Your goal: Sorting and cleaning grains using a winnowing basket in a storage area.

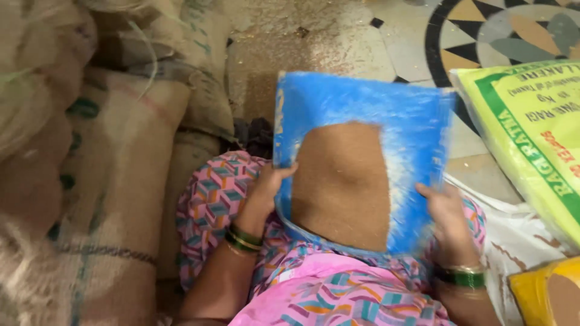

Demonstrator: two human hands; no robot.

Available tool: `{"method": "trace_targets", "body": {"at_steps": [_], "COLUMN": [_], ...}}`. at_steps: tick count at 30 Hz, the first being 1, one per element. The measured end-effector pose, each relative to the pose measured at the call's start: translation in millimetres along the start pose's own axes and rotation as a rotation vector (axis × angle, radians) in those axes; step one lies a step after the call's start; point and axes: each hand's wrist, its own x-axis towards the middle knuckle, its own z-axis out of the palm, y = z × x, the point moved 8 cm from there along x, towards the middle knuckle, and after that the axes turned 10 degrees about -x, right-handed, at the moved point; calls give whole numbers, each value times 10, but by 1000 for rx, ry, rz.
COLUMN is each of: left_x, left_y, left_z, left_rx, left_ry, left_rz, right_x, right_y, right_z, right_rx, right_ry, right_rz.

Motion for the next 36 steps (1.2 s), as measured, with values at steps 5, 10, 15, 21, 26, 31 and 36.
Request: {"method": "trace_targets", "body": {"at_steps": [5,10,15,21,26,31,36], "left_x": [429,506,1107,2046,2207,1486,2250], "left_y": [1016,2387,2069,559,682,1802,700], "left_z": [471,1314,968,-69,135,1091,142], "left_rx": [248,458,216,314,396,414,213], "left_ry": [45,-108,7,95,91,-71,-78], "left_rz": [166,911,677,124,225,809,441], "right_x": [663,489,1147,2137,1934,1637,2249], "right_y": [-760,-2355,-1755,-306,-834,-1671,-409], "right_z": [54,18,395,782,591,182,348], "right_rx": [-96,139,-130,-65,-117,153,-217], "right_ry": [102,116,489,22,82,182,197], "right_rz": [-150,-653,-1077,-266,-312,-715,-613]}}
